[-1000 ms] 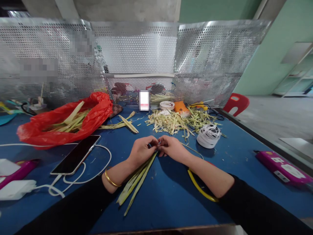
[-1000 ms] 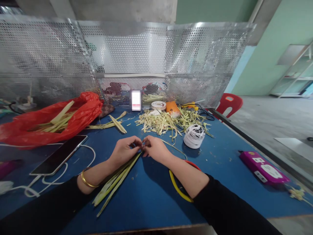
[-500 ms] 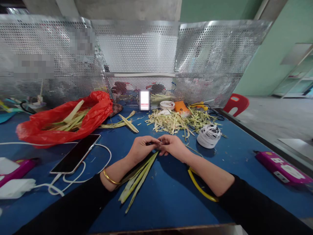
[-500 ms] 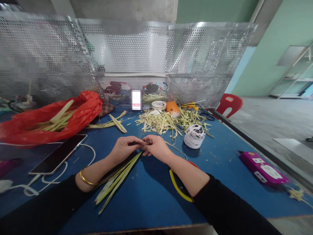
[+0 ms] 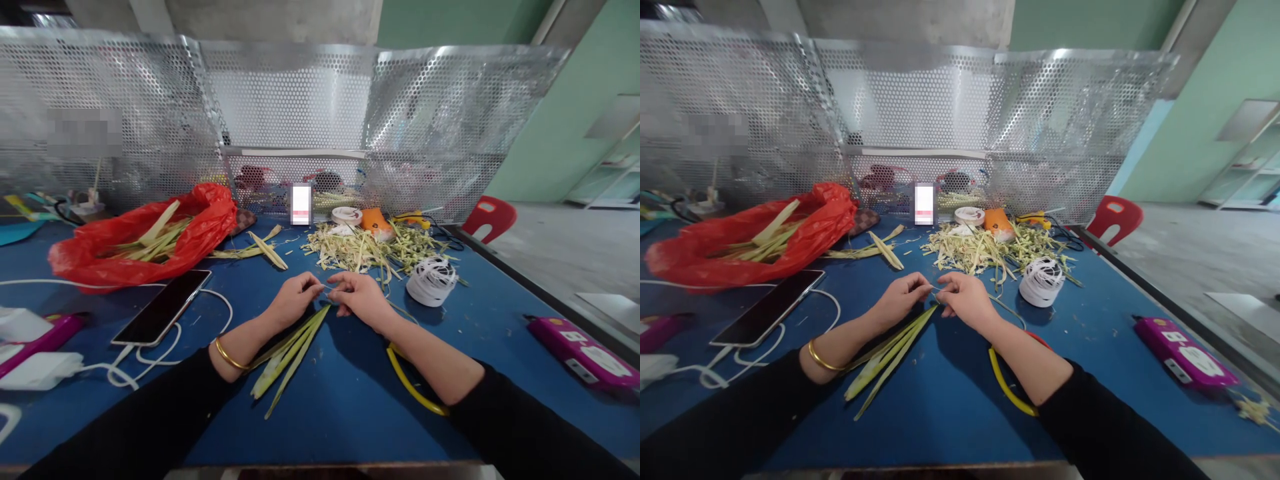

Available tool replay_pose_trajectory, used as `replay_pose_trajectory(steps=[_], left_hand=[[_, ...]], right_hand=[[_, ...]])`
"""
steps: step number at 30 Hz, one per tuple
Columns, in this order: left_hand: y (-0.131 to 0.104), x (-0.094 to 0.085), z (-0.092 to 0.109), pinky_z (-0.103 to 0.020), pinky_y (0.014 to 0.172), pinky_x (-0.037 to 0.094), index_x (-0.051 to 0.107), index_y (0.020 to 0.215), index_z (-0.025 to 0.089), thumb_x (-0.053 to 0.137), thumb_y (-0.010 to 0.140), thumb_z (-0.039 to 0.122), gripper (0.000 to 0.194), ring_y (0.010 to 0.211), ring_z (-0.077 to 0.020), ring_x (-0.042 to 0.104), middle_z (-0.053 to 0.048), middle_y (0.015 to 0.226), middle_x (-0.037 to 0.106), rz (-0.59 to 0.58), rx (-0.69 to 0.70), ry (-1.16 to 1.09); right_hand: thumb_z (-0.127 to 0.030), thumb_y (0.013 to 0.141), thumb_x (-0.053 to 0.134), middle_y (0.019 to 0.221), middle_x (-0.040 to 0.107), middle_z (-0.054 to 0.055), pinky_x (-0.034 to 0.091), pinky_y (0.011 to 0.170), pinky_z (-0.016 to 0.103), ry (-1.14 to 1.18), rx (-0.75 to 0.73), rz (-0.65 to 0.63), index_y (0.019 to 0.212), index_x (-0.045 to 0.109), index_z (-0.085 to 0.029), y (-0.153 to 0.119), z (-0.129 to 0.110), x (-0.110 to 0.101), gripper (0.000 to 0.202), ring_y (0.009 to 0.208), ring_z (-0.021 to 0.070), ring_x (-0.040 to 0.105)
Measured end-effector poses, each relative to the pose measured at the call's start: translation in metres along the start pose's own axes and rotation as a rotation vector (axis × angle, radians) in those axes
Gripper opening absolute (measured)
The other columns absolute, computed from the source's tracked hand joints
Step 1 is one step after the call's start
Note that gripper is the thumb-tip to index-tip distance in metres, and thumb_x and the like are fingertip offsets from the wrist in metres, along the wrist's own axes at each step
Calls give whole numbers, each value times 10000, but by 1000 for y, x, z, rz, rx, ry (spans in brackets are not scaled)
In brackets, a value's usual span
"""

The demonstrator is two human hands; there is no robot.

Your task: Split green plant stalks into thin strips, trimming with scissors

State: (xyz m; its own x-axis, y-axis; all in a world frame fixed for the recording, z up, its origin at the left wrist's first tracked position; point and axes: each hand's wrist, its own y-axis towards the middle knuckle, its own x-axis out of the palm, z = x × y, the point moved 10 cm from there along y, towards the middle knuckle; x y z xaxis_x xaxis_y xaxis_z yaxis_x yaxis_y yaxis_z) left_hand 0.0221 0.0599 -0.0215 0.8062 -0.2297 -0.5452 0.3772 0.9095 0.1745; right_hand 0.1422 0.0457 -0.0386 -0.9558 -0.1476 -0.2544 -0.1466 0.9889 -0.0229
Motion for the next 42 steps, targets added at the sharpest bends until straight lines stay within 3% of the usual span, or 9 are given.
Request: replay_pose_trajectory(steps=[4,9,14,18,21,29,35,42], left_hand=[[0,-12,-6,-267,606,318,533,637,206,549,783,283,165,650,-164,492,10,647,567,63,-48,207],[1,-22,-17,-275,593,302,532,582,206,581,732,256,166,625,-170,482,4,605,565,111,-131,149],[1,-21,-27,-258,546,353,570,690,178,507,788,337,197,538,-128,484,-3,620,600,127,-221,-84],[1,-7,-28,-218,482,342,514,740,171,525,798,356,195,512,-80,480,-46,782,664,71,-260,-459],[-2,6,-26,-192,465,320,490,720,168,590,774,336,203,476,-54,456,-9,703,634,5,-288,-681],[-5,14,-15,-198,517,347,475,716,169,600,775,351,228,491,-59,455,47,598,561,-51,-219,-558],[-4,16,-9,-194,475,300,466,706,174,580,780,359,229,464,-62,414,65,530,512,-78,-175,-532],[-3,17,4,-194,478,329,473,704,177,531,799,297,164,477,-68,438,47,548,533,-125,-55,-431]], right_hand=[[-177,768,582,690,644,-29,480,502,218,-127,-202,100,1000,619,-200,-5,-19,-13,236,445,94,584],[-107,805,477,752,670,6,478,619,249,-472,-410,166,1028,634,-207,-17,-43,-15,290,513,112,599],[-75,780,459,690,621,-4,452,599,242,-556,-318,84,766,601,-195,-10,-31,-11,186,520,116,598],[-101,784,457,682,588,-22,445,594,247,-439,-248,-7,721,549,-202,-4,-17,-6,150,515,114,597],[-151,810,457,665,593,-21,450,591,244,-359,-221,-65,721,531,-202,-1,-11,0,126,555,125,610],[-252,833,488,583,601,-17,413,537,230,-175,-272,-64,761,562,-187,-7,-23,8,122,535,116,544],[-281,871,426,591,612,-24,410,468,217,107,-138,-230,814,485,-193,-11,-16,27,120,481,117,597],[-195,910,380,494,524,-65,405,554,226,-131,-293,-225,774,458,-208,-15,-27,26,158,476,102,506]])
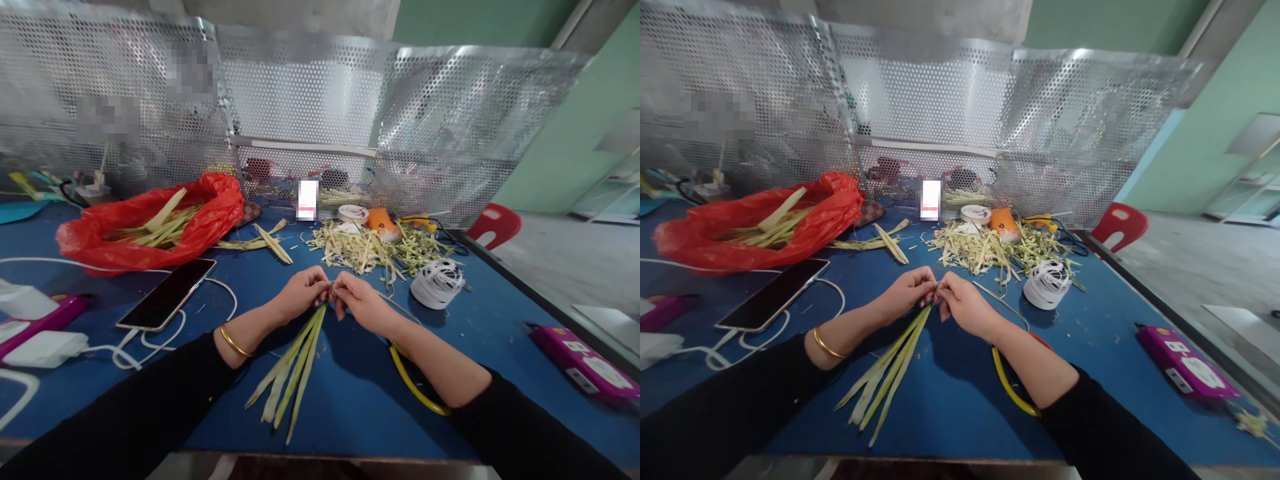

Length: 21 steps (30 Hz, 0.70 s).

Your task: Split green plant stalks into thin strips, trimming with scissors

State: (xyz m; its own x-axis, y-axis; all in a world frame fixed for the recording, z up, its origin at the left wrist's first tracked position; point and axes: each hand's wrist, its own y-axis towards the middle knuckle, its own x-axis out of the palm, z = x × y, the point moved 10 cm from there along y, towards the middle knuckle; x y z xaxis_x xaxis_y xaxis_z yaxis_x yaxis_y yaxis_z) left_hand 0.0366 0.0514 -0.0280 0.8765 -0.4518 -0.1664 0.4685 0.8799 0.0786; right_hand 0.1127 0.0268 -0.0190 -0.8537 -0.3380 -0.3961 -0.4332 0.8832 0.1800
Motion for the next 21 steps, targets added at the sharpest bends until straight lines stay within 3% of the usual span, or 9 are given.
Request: replay_pose_trajectory(steps=[6,9,11,15,18,21], left_hand=[[3,-1,-6,-188,465,341,492,694,176,532,770,253,116,456,-66,442,55,532,528,7,-4,40],[2,-7,-15,-184,448,346,513,673,167,565,757,281,151,439,-64,453,46,521,542,41,-83,14],[-1,-12,-21,-185,435,351,551,670,153,607,735,318,186,431,-63,462,26,538,572,71,-167,-5],[-7,-14,-25,-192,429,370,619,633,136,674,669,344,217,433,-68,477,-5,563,613,80,-301,7],[-10,-7,-21,-194,430,367,603,549,144,701,631,342,235,432,-74,483,4,517,590,35,-321,45],[-10,0,-19,-202,438,365,593,525,151,711,609,336,235,427,-77,482,12,499,574,-16,-316,41]], right_hand=[[-181,910,384,491,492,-74,367,525,220,-99,-5,-2,767,462,-211,0,0,-1,166,461,104,471],[-205,894,425,540,540,-49,392,543,227,-75,17,32,771,507,-199,3,5,-7,148,494,109,498],[-219,876,467,660,580,-12,424,592,239,-97,-54,89,741,527,-194,4,-1,-14,149,572,115,534],[-183,876,468,1001,566,68,444,704,266,-331,-250,188,732,551,-193,-2,-24,-22,166,769,135,569],[-168,901,418,1204,524,86,431,738,272,-512,-285,138,840,577,-209,-6,-31,-14,175,867,150,582],[-182,922,389,1099,596,68,397,682,247,-667,-257,92,892,568,-219,-7,-28,-8,186,823,152,587]])
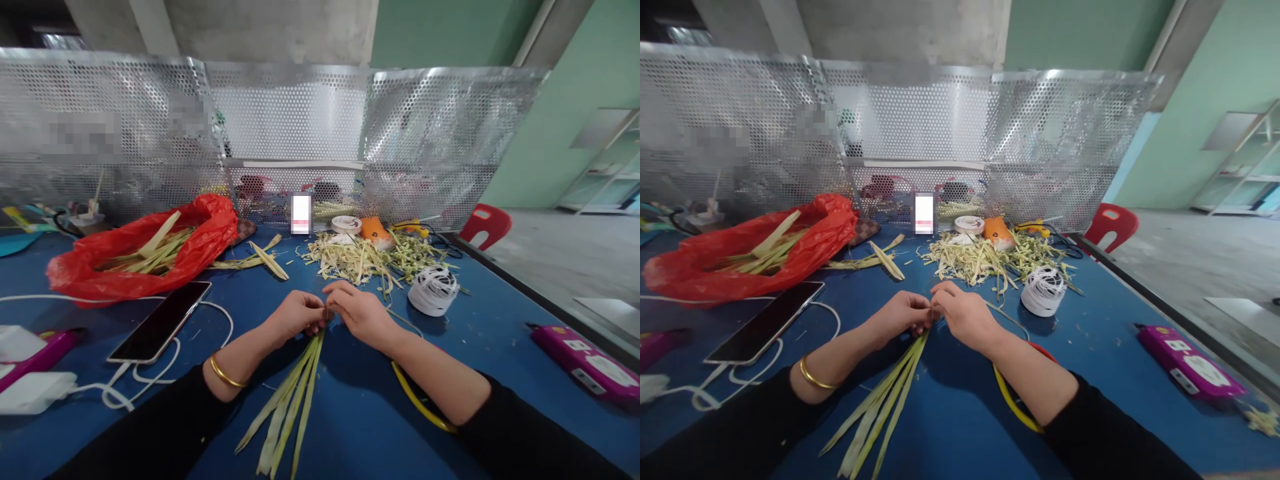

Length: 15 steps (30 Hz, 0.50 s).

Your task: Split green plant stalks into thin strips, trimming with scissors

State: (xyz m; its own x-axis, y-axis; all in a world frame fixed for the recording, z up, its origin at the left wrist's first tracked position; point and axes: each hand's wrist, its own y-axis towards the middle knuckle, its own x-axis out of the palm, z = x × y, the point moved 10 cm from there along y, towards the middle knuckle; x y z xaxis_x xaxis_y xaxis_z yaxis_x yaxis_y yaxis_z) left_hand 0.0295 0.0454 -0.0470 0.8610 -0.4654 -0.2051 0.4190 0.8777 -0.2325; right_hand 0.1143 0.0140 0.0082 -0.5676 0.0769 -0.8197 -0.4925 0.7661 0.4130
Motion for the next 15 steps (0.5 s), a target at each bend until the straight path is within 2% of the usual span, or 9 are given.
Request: replay_pose_trajectory(steps=[3,7,11,15], left_hand=[[1,3,1,-211,467,381,630,576,144,667,645,310,184,442,-81,494,9,518,578,-52,24,-6],[1,6,0,-228,528,417,683,701,138,649,661,291,162,474,-86,509,8,557,592,-129,26,-4],[-1,13,0,-232,562,413,676,688,133,676,669,331,199,510,-88,507,2,577,588,-186,36,-1],[0,7,2,-210,462,296,685,701,130,665,696,437,308,457,-72,400,38,499,479,-98,70,24]], right_hand=[[-186,924,391,871,633,27,323,589,231,-133,55,-48,917,549,-222,0,7,7,162,674,140,557],[-193,915,412,801,634,20,261,557,239,-168,92,-69,900,531,-215,0,12,10,122,612,135,528],[-208,923,398,710,623,-3,263,550,231,-59,146,-55,852,524,-213,1,14,8,145,585,128,518],[-201,887,440,603,568,-28,329,541,213,172,216,9,746,529,-207,3,21,6,167,548,115,515]])
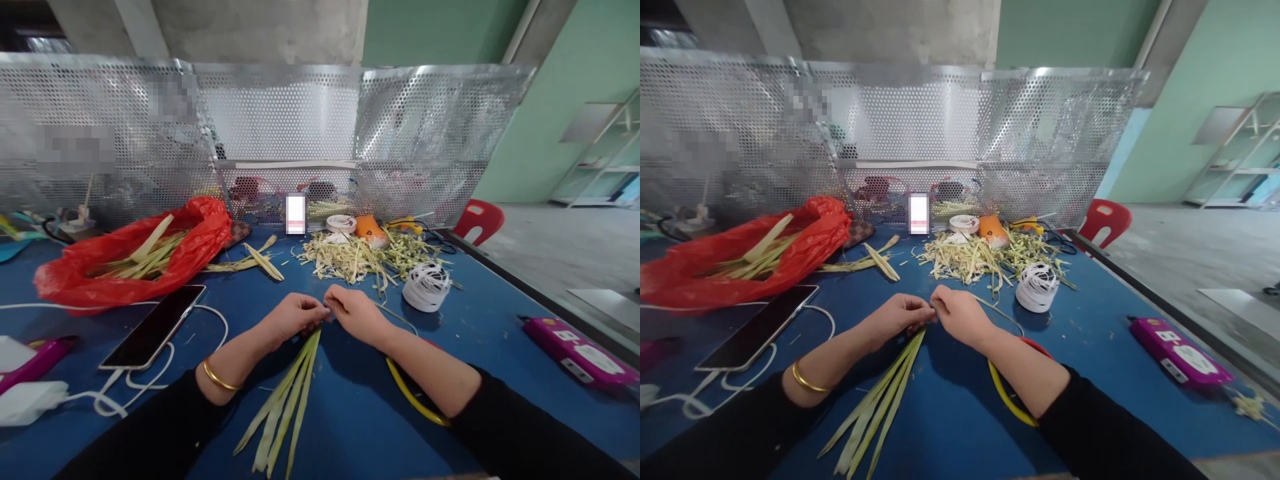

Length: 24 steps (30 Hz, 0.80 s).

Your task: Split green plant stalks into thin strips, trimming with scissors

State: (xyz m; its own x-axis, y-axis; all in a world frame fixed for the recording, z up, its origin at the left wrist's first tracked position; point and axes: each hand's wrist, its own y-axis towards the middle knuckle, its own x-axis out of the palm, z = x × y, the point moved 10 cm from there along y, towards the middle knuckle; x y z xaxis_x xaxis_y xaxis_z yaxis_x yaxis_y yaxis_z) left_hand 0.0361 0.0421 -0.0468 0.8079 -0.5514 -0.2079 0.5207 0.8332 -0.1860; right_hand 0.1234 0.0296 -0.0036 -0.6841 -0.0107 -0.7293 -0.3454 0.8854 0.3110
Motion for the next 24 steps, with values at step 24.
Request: replay_pose_trajectory(steps=[24], left_hand=[[0,-27,-8,-218,426,165,726,765,138,728,590,366,288,445,-61,335,16,537,543,232,-71,-106]], right_hand=[[-261,809,605,605,537,-27,349,553,220,38,7,19,640,611,-193,1,9,-3,183,578,113,479]])
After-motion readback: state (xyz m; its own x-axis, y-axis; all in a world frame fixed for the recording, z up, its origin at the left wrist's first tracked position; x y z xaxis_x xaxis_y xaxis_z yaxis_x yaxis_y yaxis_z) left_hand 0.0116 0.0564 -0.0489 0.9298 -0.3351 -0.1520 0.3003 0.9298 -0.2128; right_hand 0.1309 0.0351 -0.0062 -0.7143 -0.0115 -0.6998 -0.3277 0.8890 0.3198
